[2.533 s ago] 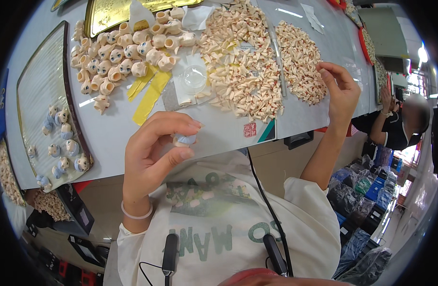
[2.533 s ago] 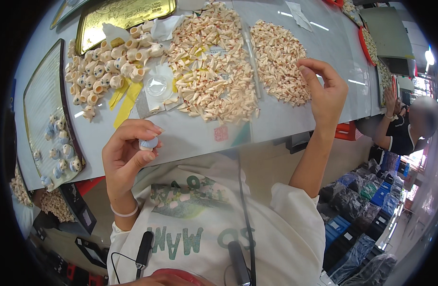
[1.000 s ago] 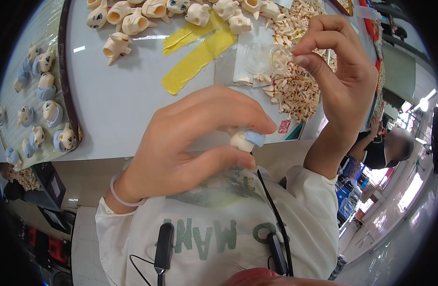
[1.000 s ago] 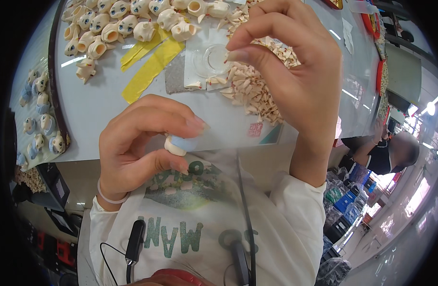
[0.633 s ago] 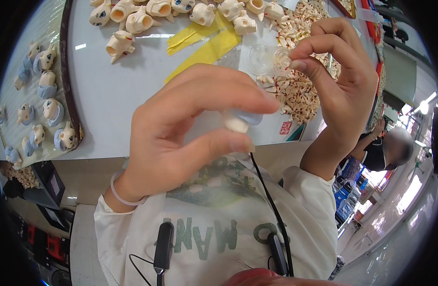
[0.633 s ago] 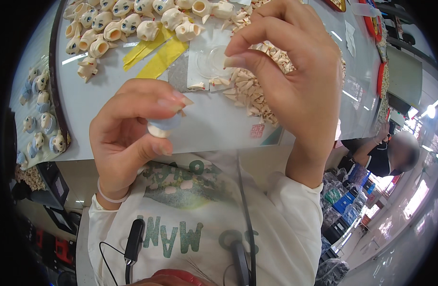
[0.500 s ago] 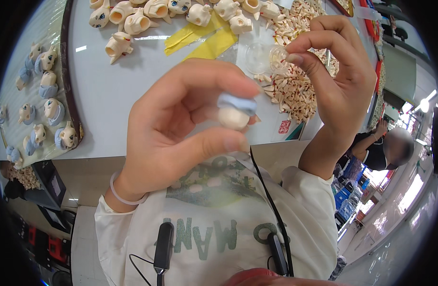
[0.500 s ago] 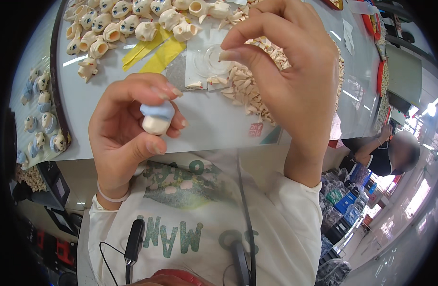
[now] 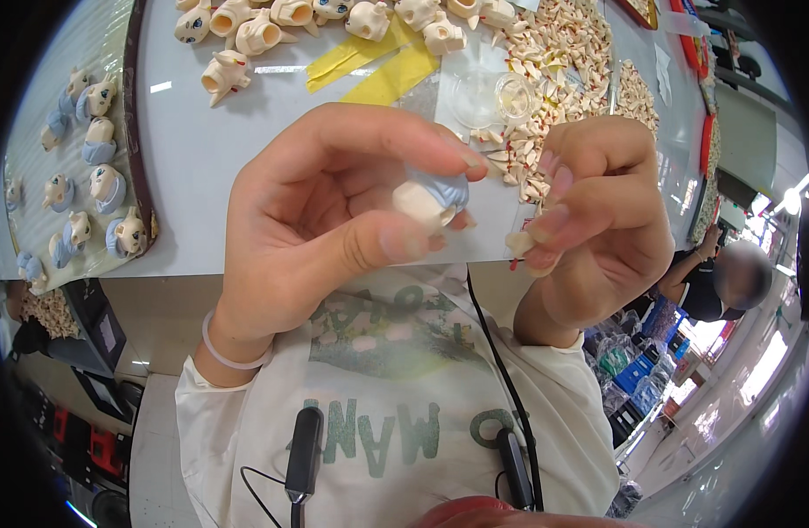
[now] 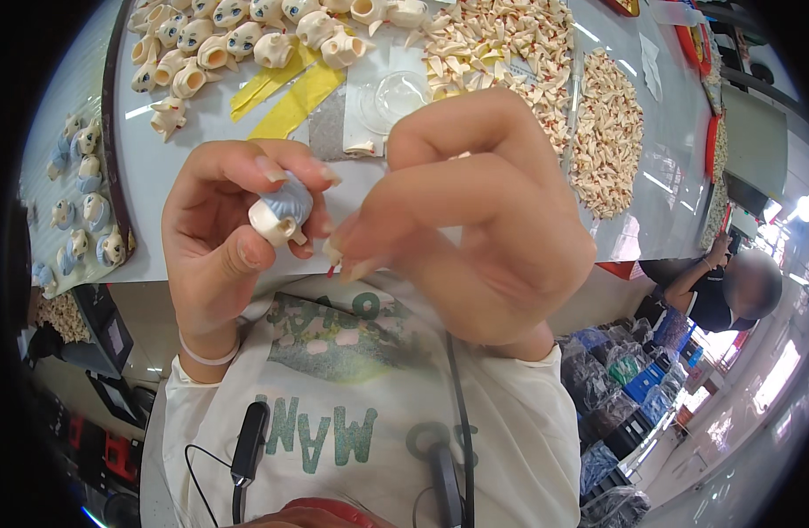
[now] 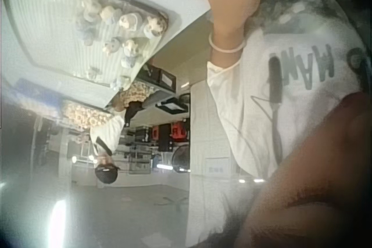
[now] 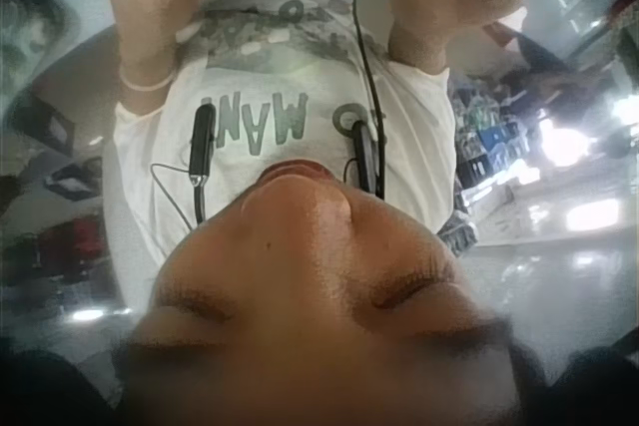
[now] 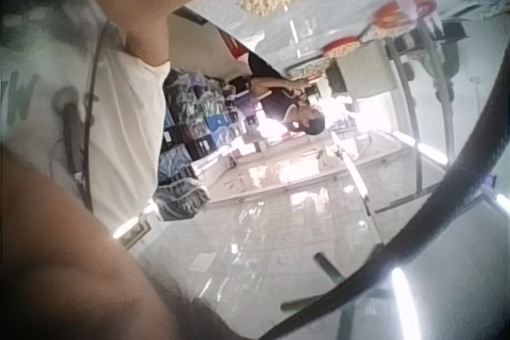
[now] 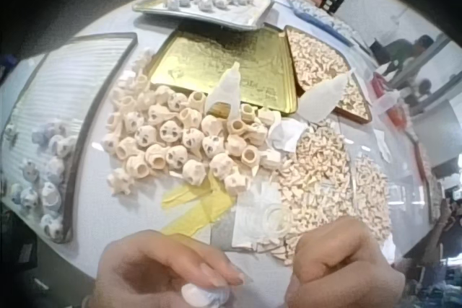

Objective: The person is assembling small toy parts, specifically putting hair pieces on tiny figurine heads.

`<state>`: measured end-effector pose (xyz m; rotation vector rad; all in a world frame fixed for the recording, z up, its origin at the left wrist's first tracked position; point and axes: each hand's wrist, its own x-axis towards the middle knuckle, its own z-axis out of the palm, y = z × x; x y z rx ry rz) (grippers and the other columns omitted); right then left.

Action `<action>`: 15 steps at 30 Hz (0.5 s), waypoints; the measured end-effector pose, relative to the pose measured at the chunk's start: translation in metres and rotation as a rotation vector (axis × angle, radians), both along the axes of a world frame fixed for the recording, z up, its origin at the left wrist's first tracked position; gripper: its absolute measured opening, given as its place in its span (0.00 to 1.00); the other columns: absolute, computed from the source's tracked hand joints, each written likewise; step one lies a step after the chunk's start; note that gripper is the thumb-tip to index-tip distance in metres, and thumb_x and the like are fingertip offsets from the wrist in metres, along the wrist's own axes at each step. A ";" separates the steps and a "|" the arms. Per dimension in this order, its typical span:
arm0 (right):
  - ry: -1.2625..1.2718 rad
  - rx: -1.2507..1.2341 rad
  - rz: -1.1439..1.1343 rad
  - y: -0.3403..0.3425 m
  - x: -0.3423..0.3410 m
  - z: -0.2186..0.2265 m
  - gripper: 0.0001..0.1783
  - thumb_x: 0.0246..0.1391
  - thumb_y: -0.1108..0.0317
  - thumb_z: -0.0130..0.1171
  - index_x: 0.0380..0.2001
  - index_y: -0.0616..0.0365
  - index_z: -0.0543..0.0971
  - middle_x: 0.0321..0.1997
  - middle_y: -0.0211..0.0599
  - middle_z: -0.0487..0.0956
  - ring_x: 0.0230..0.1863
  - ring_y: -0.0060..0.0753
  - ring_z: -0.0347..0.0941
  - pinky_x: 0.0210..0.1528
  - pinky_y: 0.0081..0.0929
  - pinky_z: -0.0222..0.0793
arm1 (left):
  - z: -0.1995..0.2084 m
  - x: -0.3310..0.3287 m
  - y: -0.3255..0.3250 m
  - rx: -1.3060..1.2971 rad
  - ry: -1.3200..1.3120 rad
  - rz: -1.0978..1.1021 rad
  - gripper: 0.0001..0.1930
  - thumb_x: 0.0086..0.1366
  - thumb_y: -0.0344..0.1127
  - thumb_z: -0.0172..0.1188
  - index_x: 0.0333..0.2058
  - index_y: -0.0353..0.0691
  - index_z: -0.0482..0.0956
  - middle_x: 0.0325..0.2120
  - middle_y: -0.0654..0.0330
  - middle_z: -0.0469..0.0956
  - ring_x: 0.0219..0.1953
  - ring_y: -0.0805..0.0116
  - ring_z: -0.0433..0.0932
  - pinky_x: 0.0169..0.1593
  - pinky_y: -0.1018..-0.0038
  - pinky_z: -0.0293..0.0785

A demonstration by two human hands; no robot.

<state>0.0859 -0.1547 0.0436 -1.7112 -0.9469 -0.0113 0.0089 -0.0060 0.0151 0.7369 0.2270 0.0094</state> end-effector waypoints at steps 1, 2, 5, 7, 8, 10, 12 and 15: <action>-0.010 0.011 0.016 -0.002 0.001 0.000 0.06 0.36 0.73 0.59 0.18 0.58 0.71 0.24 0.36 0.65 0.27 0.28 0.60 0.29 0.23 0.58 | -0.001 -0.001 0.001 0.013 -0.027 -0.022 0.26 0.46 0.46 0.66 0.38 0.37 0.66 0.35 0.52 0.70 0.30 0.70 0.73 0.30 0.83 0.71; -0.011 0.012 0.015 -0.006 0.002 0.000 0.06 0.36 0.73 0.59 0.18 0.58 0.71 0.24 0.36 0.65 0.27 0.28 0.60 0.29 0.23 0.58 | -0.002 -0.001 0.002 0.026 -0.056 -0.042 0.26 0.46 0.47 0.65 0.38 0.36 0.66 0.35 0.52 0.70 0.29 0.71 0.73 0.29 0.83 0.71; -0.014 -0.023 0.057 -0.012 0.005 0.000 0.08 0.37 0.70 0.60 0.20 0.58 0.71 0.25 0.37 0.65 0.28 0.29 0.61 0.30 0.23 0.59 | -0.010 0.000 0.001 0.156 -0.156 0.011 0.25 0.48 0.46 0.64 0.37 0.36 0.66 0.35 0.52 0.70 0.28 0.72 0.72 0.28 0.84 0.70; 0.036 -0.004 0.008 -0.013 0.004 -0.001 0.09 0.37 0.69 0.61 0.20 0.58 0.71 0.25 0.38 0.65 0.29 0.29 0.61 0.31 0.24 0.59 | -0.010 0.001 -0.003 0.186 -0.145 0.045 0.25 0.48 0.46 0.64 0.38 0.35 0.66 0.35 0.52 0.70 0.27 0.72 0.72 0.28 0.84 0.70; 0.036 -0.004 0.006 -0.014 0.003 -0.001 0.09 0.37 0.69 0.61 0.20 0.58 0.71 0.25 0.38 0.65 0.29 0.29 0.61 0.31 0.24 0.59 | -0.009 0.001 -0.004 0.211 -0.137 0.071 0.25 0.48 0.46 0.64 0.38 0.35 0.66 0.35 0.52 0.70 0.26 0.73 0.72 0.29 0.83 0.70; 0.090 0.028 -0.056 -0.015 0.000 -0.002 0.10 0.38 0.68 0.61 0.21 0.58 0.71 0.25 0.38 0.65 0.29 0.29 0.61 0.32 0.25 0.58 | -0.005 -0.001 -0.003 0.183 -0.105 0.032 0.24 0.49 0.45 0.63 0.38 0.34 0.66 0.35 0.52 0.70 0.27 0.72 0.73 0.30 0.83 0.71; 0.106 0.039 -0.078 -0.014 -0.002 -0.002 0.10 0.38 0.67 0.61 0.21 0.58 0.70 0.25 0.38 0.65 0.29 0.29 0.61 0.32 0.25 0.58 | -0.005 -0.001 -0.002 0.158 -0.070 -0.001 0.24 0.50 0.45 0.63 0.38 0.34 0.66 0.36 0.51 0.71 0.27 0.72 0.73 0.31 0.82 0.71; 0.144 0.051 -0.104 -0.013 -0.004 -0.001 0.10 0.39 0.67 0.61 0.21 0.58 0.70 0.25 0.38 0.65 0.29 0.29 0.61 0.32 0.25 0.58 | -0.007 0.000 -0.005 0.220 -0.150 0.057 0.22 0.52 0.42 0.61 0.40 0.32 0.68 0.38 0.48 0.71 0.30 0.68 0.75 0.32 0.81 0.72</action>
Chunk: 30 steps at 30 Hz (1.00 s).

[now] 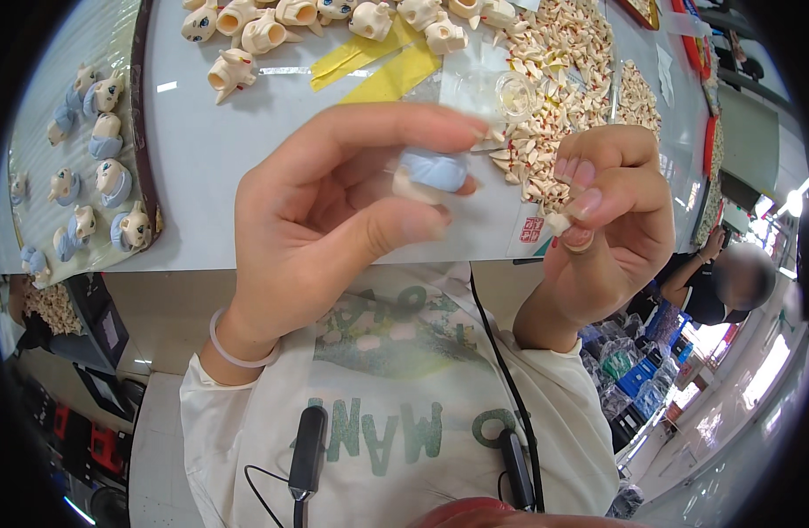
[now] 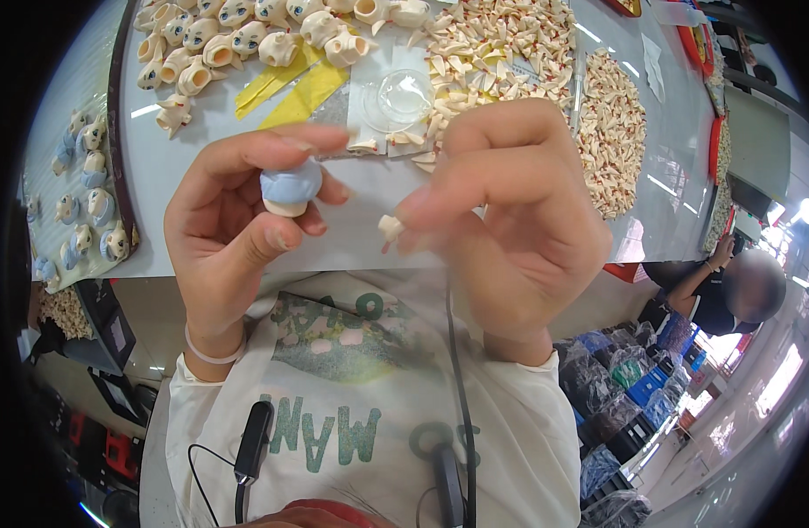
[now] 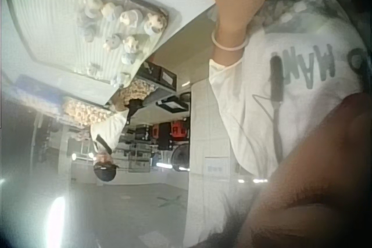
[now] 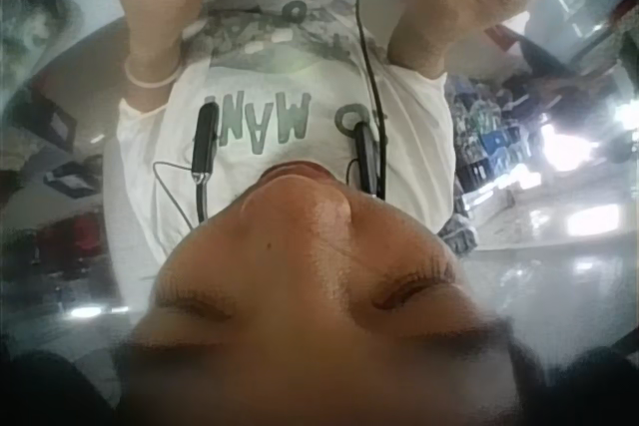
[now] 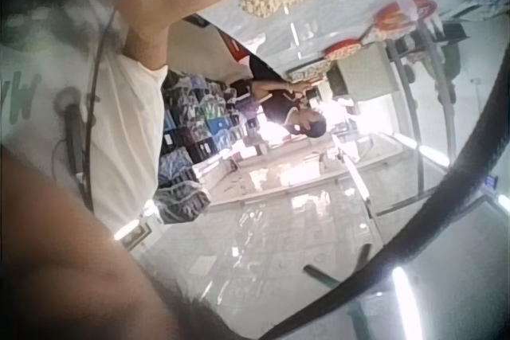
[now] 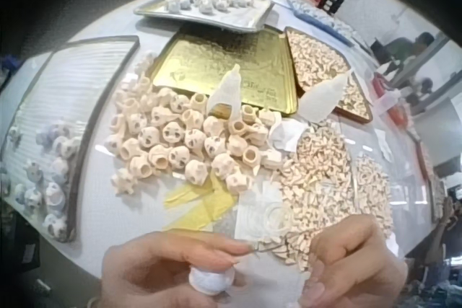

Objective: The person is assembling small toy parts, specifically putting hair pieces on tiny figurine heads.

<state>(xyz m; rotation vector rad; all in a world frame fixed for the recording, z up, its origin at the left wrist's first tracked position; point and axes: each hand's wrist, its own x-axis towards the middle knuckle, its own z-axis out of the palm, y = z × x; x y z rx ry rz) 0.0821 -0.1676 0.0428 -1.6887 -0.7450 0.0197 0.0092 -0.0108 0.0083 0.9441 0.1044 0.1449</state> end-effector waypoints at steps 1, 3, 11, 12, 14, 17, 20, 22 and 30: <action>0.022 0.001 -0.004 0.000 -0.001 0.001 0.11 0.39 0.66 0.61 0.21 0.58 0.70 0.25 0.38 0.65 0.29 0.29 0.61 0.32 0.25 0.58 | 0.002 0.000 -0.002 0.032 -0.006 0.038 0.22 0.52 0.40 0.60 0.41 0.31 0.68 0.39 0.47 0.71 0.32 0.67 0.75 0.32 0.81 0.72; 0.033 0.006 -0.019 0.000 -0.003 0.000 0.11 0.39 0.66 0.61 0.21 0.58 0.70 0.25 0.37 0.65 0.29 0.29 0.61 0.32 0.25 0.58 | -0.002 0.000 0.000 0.059 -0.015 0.062 0.21 0.53 0.39 0.60 0.42 0.31 0.69 0.39 0.46 0.71 0.33 0.65 0.76 0.32 0.81 0.73; -0.026 -0.003 0.083 0.009 -0.008 -0.005 0.10 0.39 0.70 0.61 0.20 0.60 0.70 0.26 0.38 0.66 0.29 0.28 0.61 0.32 0.23 0.59 | -0.015 -0.002 0.007 0.395 -0.240 0.038 0.24 0.47 0.40 0.64 0.40 0.31 0.71 0.36 0.51 0.71 0.36 0.67 0.73 0.36 0.78 0.72; -0.019 -0.010 0.079 0.011 -0.009 -0.006 0.10 0.39 0.70 0.62 0.20 0.60 0.70 0.26 0.37 0.66 0.28 0.27 0.61 0.32 0.22 0.59 | -0.013 -0.003 0.008 0.396 -0.238 0.040 0.24 0.47 0.40 0.64 0.40 0.31 0.71 0.36 0.51 0.71 0.36 0.67 0.73 0.36 0.78 0.72; -0.010 -0.019 0.072 0.013 -0.012 -0.007 0.09 0.39 0.71 0.62 0.19 0.60 0.70 0.26 0.37 0.66 0.28 0.26 0.61 0.32 0.20 0.59 | -0.009 -0.006 0.008 0.441 -0.164 0.025 0.24 0.45 0.39 0.66 0.39 0.30 0.71 0.34 0.53 0.71 0.36 0.70 0.70 0.36 0.80 0.70; -0.023 -0.038 0.065 0.016 -0.016 -0.008 0.09 0.38 0.70 0.63 0.20 0.59 0.71 0.26 0.35 0.66 0.27 0.25 0.61 0.32 0.19 0.58 | -0.005 -0.006 0.008 0.515 -0.178 0.039 0.23 0.43 0.36 0.67 0.37 0.29 0.73 0.33 0.55 0.71 0.34 0.72 0.69 0.35 0.81 0.66; -0.059 -0.112 0.020 0.019 -0.018 -0.005 0.08 0.37 0.72 0.63 0.19 0.58 0.72 0.25 0.34 0.66 0.26 0.24 0.61 0.29 0.19 0.57 | -0.005 -0.007 0.007 0.596 -0.214 0.080 0.22 0.42 0.33 0.67 0.37 0.29 0.74 0.33 0.55 0.72 0.33 0.72 0.68 0.34 0.82 0.63; -0.253 -0.222 0.001 0.020 -0.017 -0.002 0.07 0.34 0.76 0.62 0.19 0.58 0.73 0.24 0.34 0.65 0.24 0.24 0.60 0.26 0.18 0.56 | -0.007 -0.006 0.007 0.656 -0.262 0.107 0.22 0.42 0.33 0.67 0.36 0.29 0.74 0.32 0.55 0.72 0.33 0.72 0.68 0.34 0.81 0.64; -0.380 -0.206 -0.023 0.018 -0.019 -0.007 0.08 0.30 0.80 0.60 0.18 0.58 0.73 0.22 0.33 0.66 0.23 0.26 0.61 0.24 0.20 0.57 | -0.006 -0.008 0.002 0.773 -0.322 0.180 0.21 0.38 0.28 0.67 0.35 0.30 0.76 0.28 0.54 0.72 0.30 0.69 0.71 0.38 0.78 0.70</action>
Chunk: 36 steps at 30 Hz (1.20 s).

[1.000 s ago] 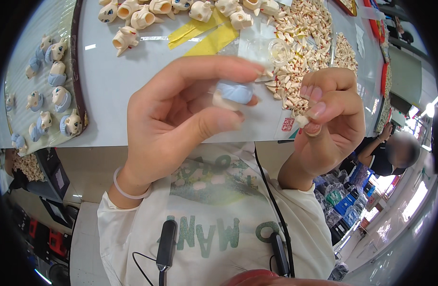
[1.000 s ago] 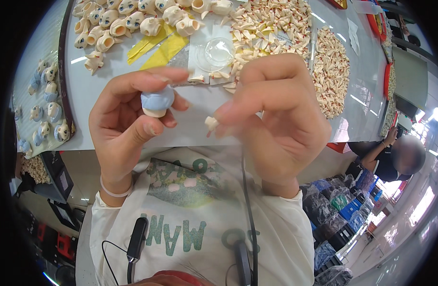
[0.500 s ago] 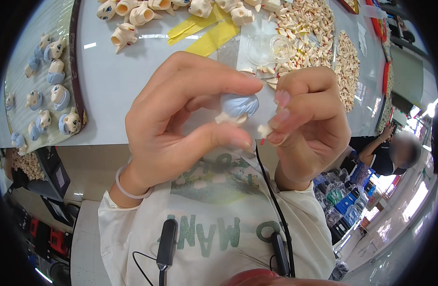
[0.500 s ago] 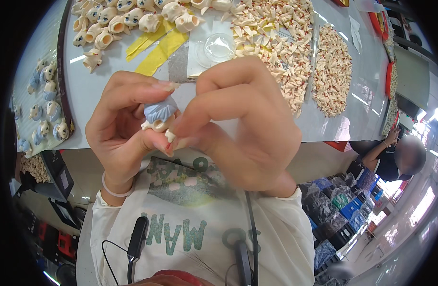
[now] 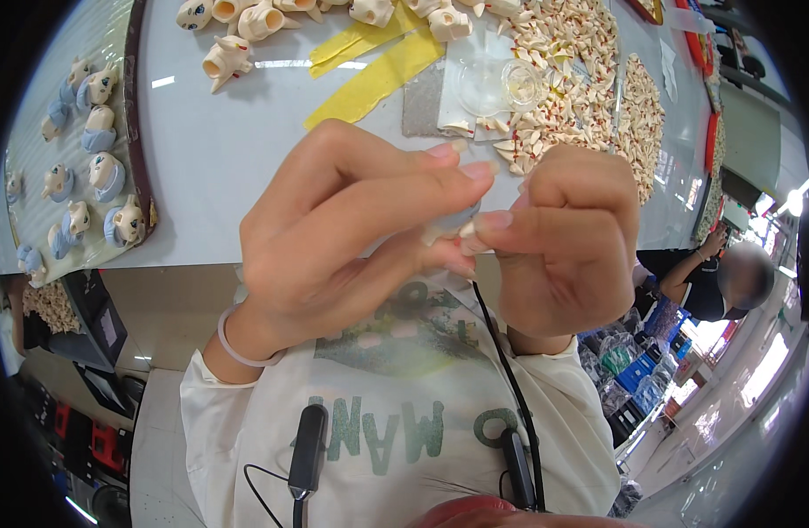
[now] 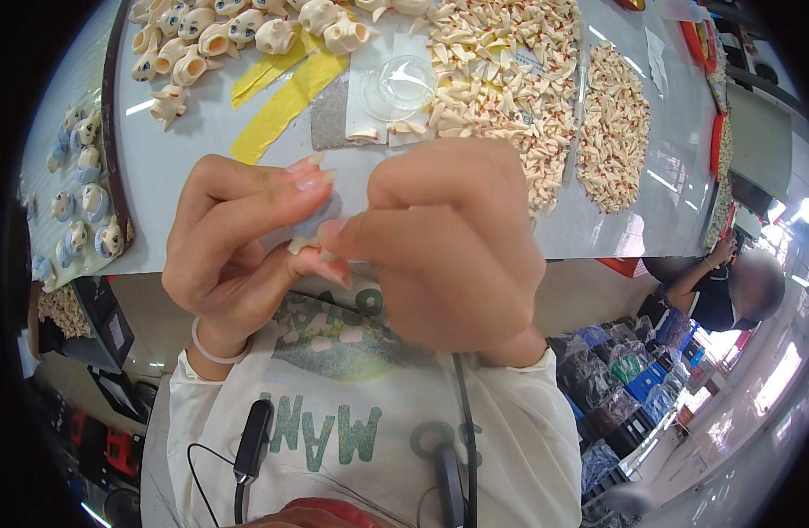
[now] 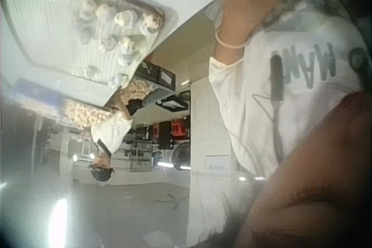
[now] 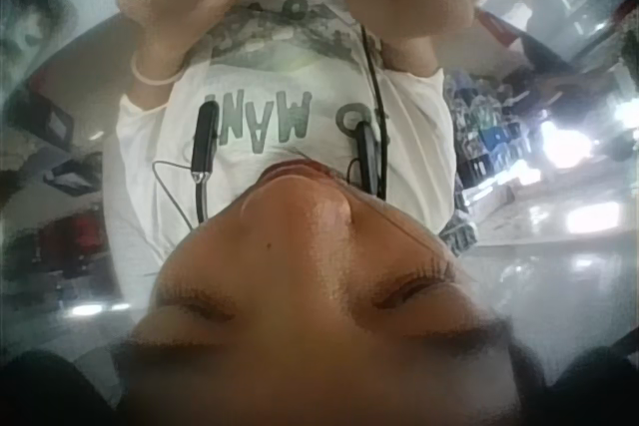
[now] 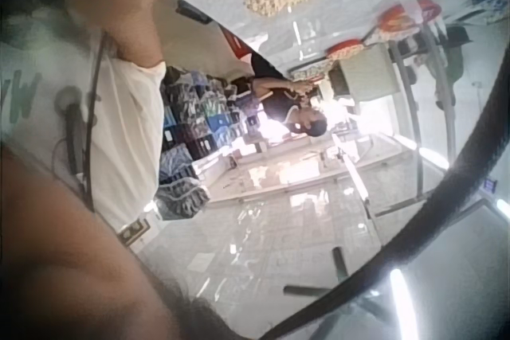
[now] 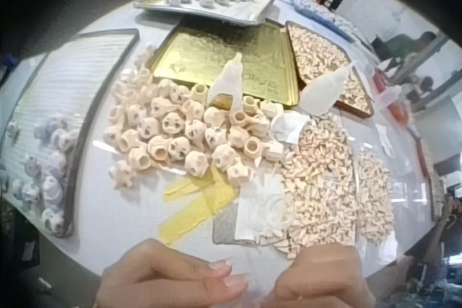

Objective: The person is assembling small toy parts, specifically putting hair pieces on tiny figurine heads.

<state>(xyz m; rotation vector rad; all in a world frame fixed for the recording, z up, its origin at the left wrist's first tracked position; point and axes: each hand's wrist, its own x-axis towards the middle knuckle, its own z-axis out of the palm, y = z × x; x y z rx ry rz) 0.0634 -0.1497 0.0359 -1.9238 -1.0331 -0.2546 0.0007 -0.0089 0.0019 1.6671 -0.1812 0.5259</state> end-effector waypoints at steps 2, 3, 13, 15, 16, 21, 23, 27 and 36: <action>-0.052 0.004 -0.011 -0.001 -0.001 -0.001 0.08 0.30 0.81 0.60 0.18 0.58 0.73 0.21 0.33 0.66 0.23 0.26 0.62 0.23 0.21 0.58 | -0.001 0.000 -0.002 0.070 -0.030 0.031 0.20 0.38 0.25 0.66 0.35 0.31 0.76 0.26 0.55 0.71 0.30 0.68 0.72 0.36 0.78 0.71; -0.046 -0.007 0.001 -0.002 0.000 0.000 0.08 0.30 0.81 0.60 0.18 0.58 0.73 0.22 0.33 0.67 0.23 0.27 0.62 0.23 0.22 0.59 | -0.001 0.000 -0.003 0.071 -0.032 0.029 0.20 0.38 0.25 0.66 0.35 0.31 0.76 0.26 0.55 0.71 0.30 0.68 0.72 0.36 0.78 0.71; -0.043 0.056 0.068 -0.018 0.010 -0.009 0.11 0.25 0.78 0.61 0.22 0.60 0.77 0.27 0.36 0.73 0.25 0.29 0.67 0.25 0.20 0.61 | -0.003 0.000 0.001 0.077 0.012 -0.015 0.20 0.42 0.29 0.66 0.36 0.31 0.74 0.33 0.51 0.72 0.31 0.66 0.73 0.38 0.74 0.75; 0.035 0.094 -0.153 -0.041 0.010 0.001 0.13 0.28 0.82 0.58 0.25 0.61 0.78 0.29 0.38 0.73 0.31 0.30 0.69 0.31 0.20 0.64 | -0.005 0.002 0.002 0.026 0.017 -0.044 0.20 0.43 0.29 0.65 0.37 0.30 0.72 0.34 0.50 0.71 0.32 0.65 0.74 0.39 0.74 0.75; 0.052 0.104 -0.284 -0.056 0.018 0.000 0.14 0.30 0.82 0.57 0.27 0.62 0.78 0.30 0.39 0.74 0.34 0.31 0.69 0.35 0.21 0.64 | -0.006 0.004 0.002 -0.117 0.047 -0.072 0.20 0.44 0.29 0.65 0.38 0.30 0.71 0.37 0.49 0.69 0.34 0.64 0.74 0.38 0.75 0.75; 0.102 -0.280 -0.366 -0.091 0.036 0.003 0.15 0.34 0.83 0.56 0.31 0.61 0.78 0.36 0.36 0.75 0.38 0.30 0.69 0.43 0.22 0.62 | -0.004 0.007 0.000 -0.342 0.171 -0.122 0.21 0.46 0.27 0.64 0.40 0.32 0.68 0.40 0.49 0.67 0.36 0.61 0.75 0.37 0.76 0.75; 0.065 -0.343 -0.351 -0.081 0.038 0.002 0.15 0.34 0.83 0.56 0.31 0.60 0.78 0.35 0.36 0.75 0.37 0.31 0.69 0.41 0.22 0.63 | -0.004 0.008 -0.001 -0.365 0.181 -0.058 0.22 0.46 0.28 0.64 0.40 0.33 0.67 0.40 0.50 0.66 0.36 0.62 0.75 0.37 0.76 0.75; 0.042 -0.413 -0.348 -0.068 0.042 -0.006 0.12 0.33 0.81 0.59 0.28 0.59 0.79 0.30 0.35 0.74 0.32 0.31 0.68 0.29 0.21 0.65 | -0.003 0.007 -0.003 -0.395 0.217 -0.044 0.23 0.46 0.29 0.65 0.41 0.34 0.66 0.39 0.50 0.67 0.35 0.62 0.75 0.36 0.76 0.75; -0.059 -0.378 -0.311 -0.074 0.051 -0.009 0.08 0.32 0.80 0.61 0.22 0.60 0.77 0.26 0.35 0.74 0.29 0.30 0.69 0.28 0.19 0.64 | -0.002 0.006 -0.005 -0.442 0.260 -0.032 0.23 0.46 0.31 0.65 0.41 0.34 0.66 0.39 0.51 0.67 0.33 0.63 0.76 0.34 0.77 0.75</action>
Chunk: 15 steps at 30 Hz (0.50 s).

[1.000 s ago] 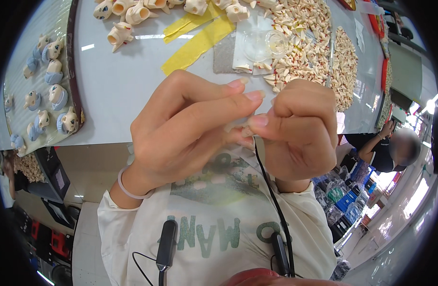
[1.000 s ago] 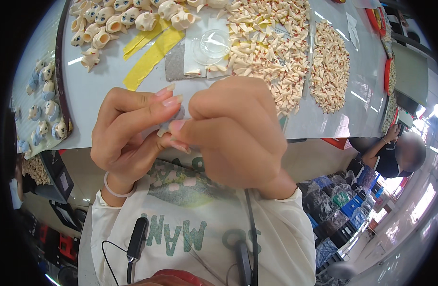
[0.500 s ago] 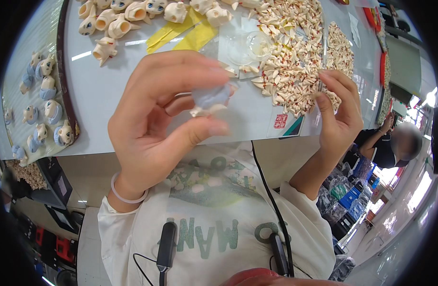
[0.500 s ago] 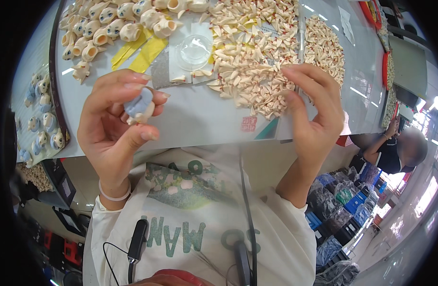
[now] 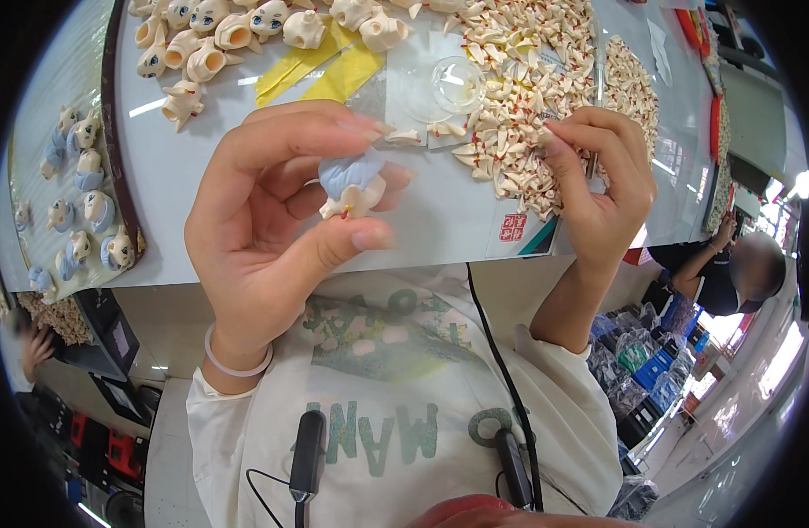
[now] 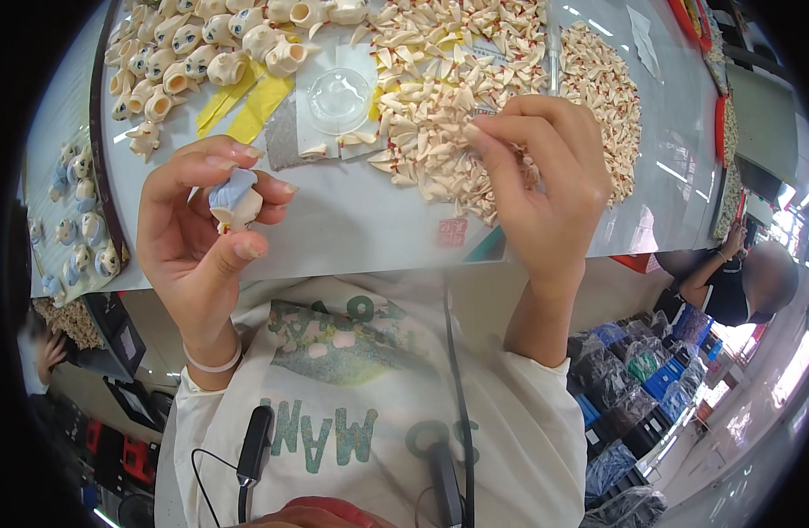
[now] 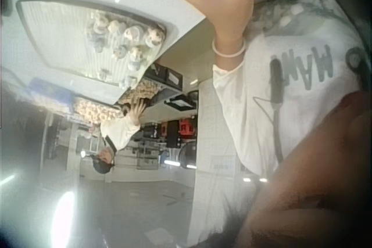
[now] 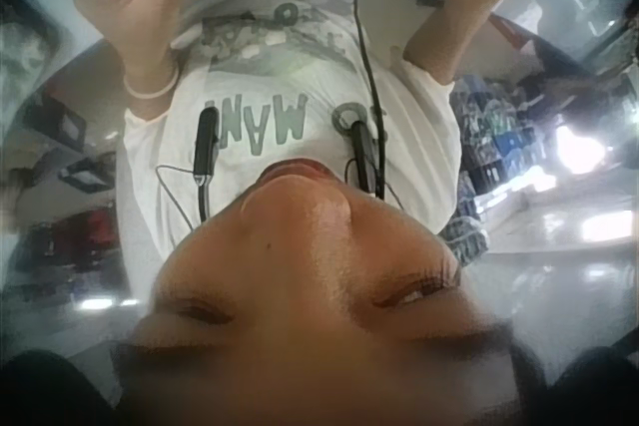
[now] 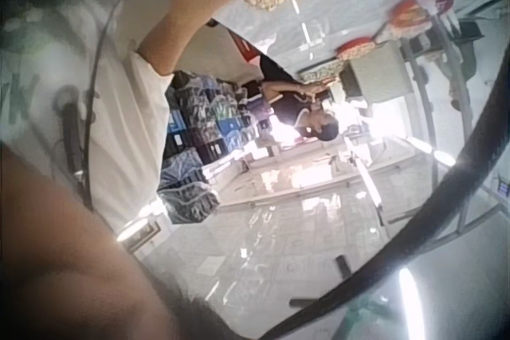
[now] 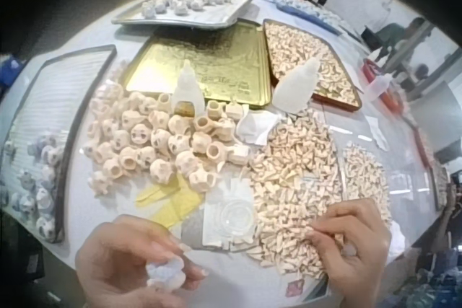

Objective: The person is assembling small toy parts, specifically putting hair pieces on tiny figurine heads.

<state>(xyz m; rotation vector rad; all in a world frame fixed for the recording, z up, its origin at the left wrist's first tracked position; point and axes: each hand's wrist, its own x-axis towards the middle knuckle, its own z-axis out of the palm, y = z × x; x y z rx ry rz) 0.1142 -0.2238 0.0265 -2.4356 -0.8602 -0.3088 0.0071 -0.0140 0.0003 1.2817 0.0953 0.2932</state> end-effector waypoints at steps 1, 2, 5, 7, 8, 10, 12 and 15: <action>-0.001 0.042 -0.010 -0.001 0.000 0.000 0.08 0.32 0.80 0.61 0.22 0.61 0.77 0.27 0.35 0.74 0.29 0.29 0.69 0.29 0.18 0.64 | 0.001 0.001 -0.001 -0.015 0.006 0.002 0.23 0.46 0.31 0.65 0.41 0.34 0.66 0.39 0.51 0.67 0.33 0.63 0.76 0.34 0.77 0.75; 0.000 0.042 -0.009 -0.001 0.000 0.000 0.08 0.32 0.80 0.61 0.22 0.61 0.77 0.27 0.35 0.74 0.29 0.29 0.69 0.29 0.18 0.64 | 0.002 0.001 -0.001 -0.030 0.013 0.004 0.23 0.46 0.31 0.65 0.40 0.34 0.66 0.39 0.51 0.67 0.33 0.63 0.76 0.34 0.77 0.75; 0.039 0.218 0.001 -0.002 -0.001 0.000 0.06 0.35 0.83 0.58 0.21 0.65 0.74 0.28 0.39 0.75 0.28 0.27 0.70 0.32 0.17 0.64 | 0.003 0.001 0.000 -0.039 0.034 -0.004 0.23 0.46 0.32 0.65 0.40 0.34 0.66 0.39 0.51 0.67 0.33 0.63 0.76 0.33 0.77 0.76; 0.228 0.493 -0.035 -0.004 -0.004 -0.001 0.06 0.38 0.85 0.55 0.21 0.66 0.71 0.30 0.43 0.75 0.29 0.25 0.70 0.33 0.18 0.66 | 0.004 0.001 0.000 -0.044 0.041 -0.005 0.24 0.46 0.32 0.65 0.40 0.34 0.66 0.39 0.51 0.67 0.32 0.63 0.76 0.33 0.77 0.76; 0.228 0.491 -0.035 -0.006 -0.004 -0.002 0.06 0.38 0.85 0.55 0.21 0.66 0.71 0.30 0.43 0.75 0.29 0.25 0.70 0.33 0.18 0.66 | 0.004 0.001 0.000 -0.048 0.049 -0.004 0.24 0.46 0.33 0.65 0.40 0.34 0.66 0.38 0.51 0.67 0.32 0.63 0.76 0.33 0.77 0.76; 0.243 0.529 -0.013 -0.009 -0.004 -0.001 0.07 0.40 0.86 0.54 0.23 0.65 0.69 0.30 0.45 0.75 0.30 0.26 0.71 0.33 0.18 0.67 | 0.005 0.001 -0.001 -0.062 0.048 0.000 0.24 0.46 0.33 0.65 0.40 0.33 0.66 0.38 0.51 0.67 0.32 0.63 0.76 0.33 0.78 0.76; 0.304 0.561 0.000 -0.009 -0.004 0.002 0.08 0.40 0.86 0.54 0.23 0.65 0.68 0.30 0.46 0.74 0.30 0.26 0.71 0.33 0.17 0.68 | 0.004 0.001 -0.001 -0.078 0.047 0.004 0.24 0.46 0.33 0.65 0.40 0.33 0.65 0.38 0.51 0.67 0.32 0.63 0.76 0.32 0.78 0.76; 0.453 0.665 0.038 -0.007 -0.006 0.007 0.08 0.41 0.86 0.53 0.25 0.65 0.68 0.30 0.47 0.74 0.29 0.27 0.71 0.31 0.17 0.68 | 0.004 0.001 -0.001 -0.103 0.039 -0.006 0.24 0.47 0.35 0.65 0.40 0.33 0.65 0.38 0.51 0.67 0.32 0.63 0.76 0.32 0.78 0.76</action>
